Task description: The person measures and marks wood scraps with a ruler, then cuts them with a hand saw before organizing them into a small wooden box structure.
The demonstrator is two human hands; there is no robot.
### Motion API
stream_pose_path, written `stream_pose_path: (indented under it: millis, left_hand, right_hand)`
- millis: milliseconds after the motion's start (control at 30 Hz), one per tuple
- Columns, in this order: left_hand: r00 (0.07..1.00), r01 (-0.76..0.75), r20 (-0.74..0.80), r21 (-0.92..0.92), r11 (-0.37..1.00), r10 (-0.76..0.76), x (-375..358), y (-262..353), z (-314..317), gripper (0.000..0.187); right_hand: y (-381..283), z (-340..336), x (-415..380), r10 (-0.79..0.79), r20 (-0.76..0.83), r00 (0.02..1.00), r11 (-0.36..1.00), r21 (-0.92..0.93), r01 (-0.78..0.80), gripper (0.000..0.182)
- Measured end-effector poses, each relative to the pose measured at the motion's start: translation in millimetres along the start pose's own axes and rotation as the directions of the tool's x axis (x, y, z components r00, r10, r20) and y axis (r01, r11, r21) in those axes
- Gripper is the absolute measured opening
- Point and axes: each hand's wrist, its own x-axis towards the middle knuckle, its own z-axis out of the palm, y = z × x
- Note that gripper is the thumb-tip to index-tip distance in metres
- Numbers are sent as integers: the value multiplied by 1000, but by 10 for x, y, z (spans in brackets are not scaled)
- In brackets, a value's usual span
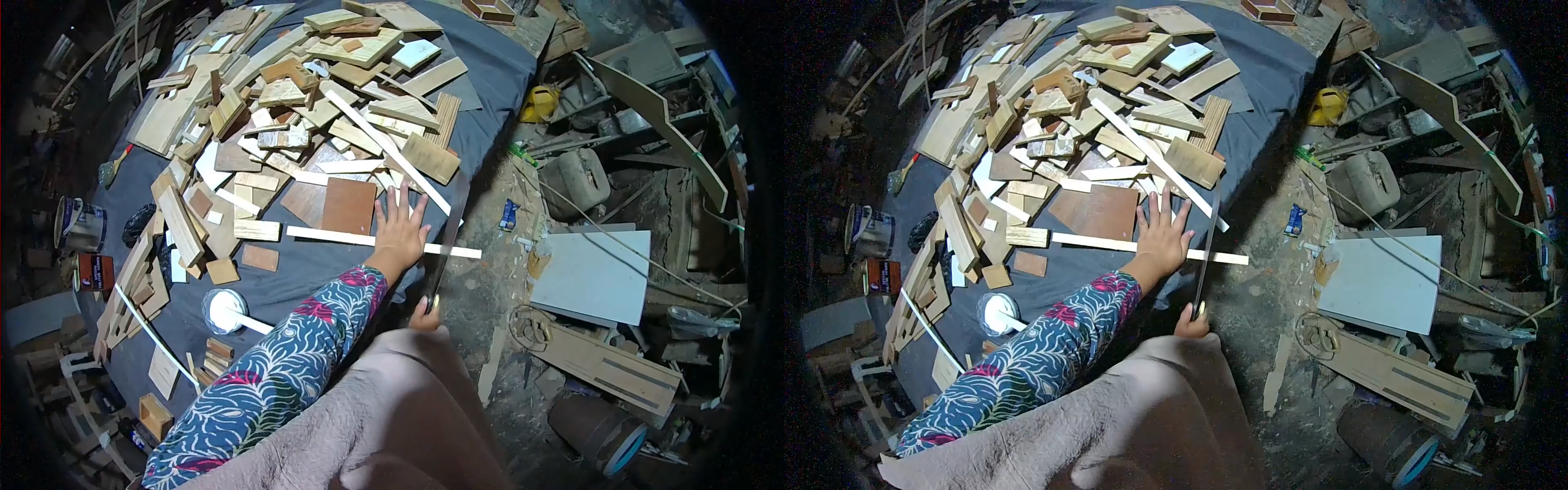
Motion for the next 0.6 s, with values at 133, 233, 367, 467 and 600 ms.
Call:
stream_pose_path:
  millis: [133,233,367,467,600]
  left_hand:
    - [999,-28,-28,-19,999,28,-4,-30,39,54]
    - [999,-31,-31,1,1000,31,2,-24,37,53]
    - [1000,-12,-27,-6,1000,12,18,-8,11,53]
    - [1000,-11,-15,4,1000,11,0,-17,30,53]
    - [999,-34,-26,20,999,34,8,-29,50,53]
  right_hand:
    - [35,85,94,46,39,998,999,-23,-45,36]
    - [-156,92,223,-18,0,1000,998,54,18,36]
    - [57,89,62,-23,3,1000,999,37,22,33]
    - [-71,97,203,-1,28,1000,1000,22,0,32]
    - [-116,93,250,14,54,998,1000,-11,-14,33]
